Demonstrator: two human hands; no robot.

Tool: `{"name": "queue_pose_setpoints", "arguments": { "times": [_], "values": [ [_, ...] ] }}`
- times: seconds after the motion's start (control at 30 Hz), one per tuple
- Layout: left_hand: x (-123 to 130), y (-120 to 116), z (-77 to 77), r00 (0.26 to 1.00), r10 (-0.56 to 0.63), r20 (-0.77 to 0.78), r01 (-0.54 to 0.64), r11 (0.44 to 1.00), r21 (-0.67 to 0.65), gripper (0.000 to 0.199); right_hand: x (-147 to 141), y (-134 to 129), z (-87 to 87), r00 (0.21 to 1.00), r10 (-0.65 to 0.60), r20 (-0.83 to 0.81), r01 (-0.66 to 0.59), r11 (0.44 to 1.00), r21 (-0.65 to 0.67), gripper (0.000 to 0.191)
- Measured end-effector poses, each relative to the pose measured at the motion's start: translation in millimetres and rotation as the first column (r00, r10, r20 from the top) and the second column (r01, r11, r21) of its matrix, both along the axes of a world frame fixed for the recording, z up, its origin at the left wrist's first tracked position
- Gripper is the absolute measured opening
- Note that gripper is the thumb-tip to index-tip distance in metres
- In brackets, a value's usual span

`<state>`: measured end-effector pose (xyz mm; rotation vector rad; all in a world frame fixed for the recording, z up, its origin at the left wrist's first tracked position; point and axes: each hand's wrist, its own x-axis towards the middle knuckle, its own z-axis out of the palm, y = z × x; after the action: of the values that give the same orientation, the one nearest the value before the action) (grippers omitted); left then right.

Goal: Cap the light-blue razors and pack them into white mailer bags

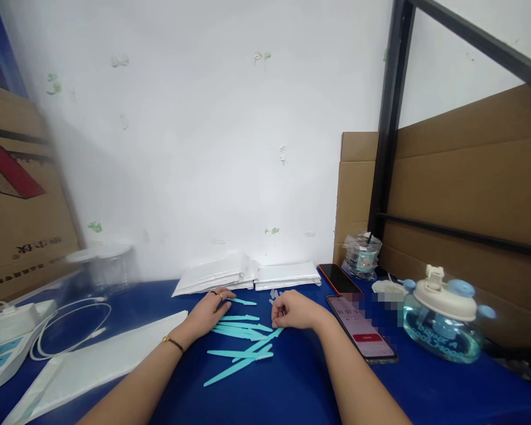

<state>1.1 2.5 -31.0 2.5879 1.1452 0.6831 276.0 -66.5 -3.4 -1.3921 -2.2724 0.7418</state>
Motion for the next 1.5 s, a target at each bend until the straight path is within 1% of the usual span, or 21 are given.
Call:
{"name": "queue_pose_setpoints", "arguments": {
  "times": [0.1,0.2,0.27,0.33,0.4,0.47,0.57,0.63,0.67,0.73,0.8,0.87,0.93,0.97,1.03,1.1,1.13,1.2,1.3,1.4,1.5],
  "values": [
    [5,5,-5.0,0.995,0.038,-0.089,-0.041,0.999,-0.026,0.048,-1,-9,8.7,1.0,0.001,0.006,-0.002,0.997,0.08,0.041],
    [8,2,-9.0,0.982,0.016,-0.188,-0.029,0.997,-0.066,0.052,-14,-15,4.6,0.991,0.11,0.072,-0.119,0.985,0.122,0.058],
    [8,-3,-9.2,0.978,0.001,-0.207,-0.013,0.998,-0.058,0.053,-28,-15,-4.5,0.977,0.172,0.122,-0.185,0.977,0.102,0.054],
    [8,-8,-7.4,0.978,-0.008,-0.208,-0.002,0.999,-0.049,0.054,-42,-14,-14.2,0.969,0.194,0.152,-0.207,0.975,0.076,0.041],
    [9,-14,-4.3,0.978,-0.018,-0.208,0.008,0.999,-0.048,0.052,-54,-13,-20.4,0.973,0.162,0.162,-0.179,0.98,0.091,0.028],
    [9,-18,-0.6,0.979,-0.026,-0.204,0.016,0.999,-0.047,0.046,-59,-11,-21.4,0.982,0.111,0.152,-0.134,0.98,0.146,0.023],
    [7,-19,5.0,0.984,-0.014,-0.176,0.009,1.0,-0.028,0.037,-49,-6,-15.2,0.998,0.036,0.05,-0.047,0.972,0.232,0.018],
    [1,-17,7.7,0.987,0.038,-0.155,-0.04,0.999,-0.013,0.034,-32,0,-10.0,0.997,-0.055,-0.055,0.069,0.956,0.287,0.01],
    [-2,-15,8.4,0.986,0.07,-0.151,-0.072,0.997,-0.012,0.032,-21,2,-8.1,0.989,-0.112,-0.093,0.135,0.941,0.309,0.01],
    [-8,-11,7.8,0.983,0.116,-0.144,-0.122,0.992,-0.036,0.03,-3,6,-6.9,0.974,-0.2,-0.106,0.223,0.923,0.313,0.01],
    [-13,-6,4.8,0.985,0.115,-0.128,-0.127,0.988,-0.093,0.027,10,7,-8.2,0.979,-0.198,-0.055,0.205,0.952,0.225,0.01],
    [-16,-3,0.5,0.99,0.088,-0.107,-0.103,0.983,-0.149,0.024,15,6,-9.9,0.993,-0.12,-0.001,0.119,0.988,0.098,0.02],
    [-15,-1,-2.5,0.993,0.055,-0.102,-0.074,0.979,-0.19,0.023,16,5,-10.1,0.998,-0.065,0.012,0.065,0.997,0.032,0.025],
    [-15,-1,-2.8,0.994,0.041,-0.1,-0.061,0.978,-0.201,0.023,18,5,-9.5,0.997,-0.074,0.002,0.074,0.996,0.04,0.022],
    [-13,-5,0.5,0.996,0.039,-0.084,-0.055,0.979,-0.196,0.025,22,5,-7.8,0.988,-0.149,-0.027,0.151,0.982,0.113,0.014],
    [-10,-13,8.8,0.996,0.064,-0.057,-0.073,0.985,-0.157,0.027,30,7,-6.9,0.969,-0.243,-0.036,0.246,0.952,0.185,0.014],
    [-9,-18,14.3,0.997,0.069,-0.046,-0.074,0.987,-0.14,0.027,33,8,-7.2,0.96,-0.279,-0.021,0.278,0.942,0.191,0.014],
    [-6,-31,25.4,0.998,0.015,-0.059,-0.023,0.989,-0.145,0.027,36,10,-9.9,0.947,-0.32,0.036,0.313,0.94,0.138,0.012],
    [0,-49,35.9,0.977,-0.144,-0.155,0.106,0.968,-0.228,0.028,33,13,-16.8,0.937,-0.333,0.103,0.329,0.943,0.051,0.008],
    [6,-58,36.4,0.958,-0.171,-0.231,0.114,0.964,-0.241,0.02,27,15,-22.4,0.93,-0.347,0.121,0.346,0.938,0.031,0.004],
    [10,-59,33.6,0.952,-0.189,-0.243,0.125,0.958,-0.256,0.008,26,17,-25.1,0.928,-0.354,0.121,0.353,0.935,0.029,0.003]
  ]
}}
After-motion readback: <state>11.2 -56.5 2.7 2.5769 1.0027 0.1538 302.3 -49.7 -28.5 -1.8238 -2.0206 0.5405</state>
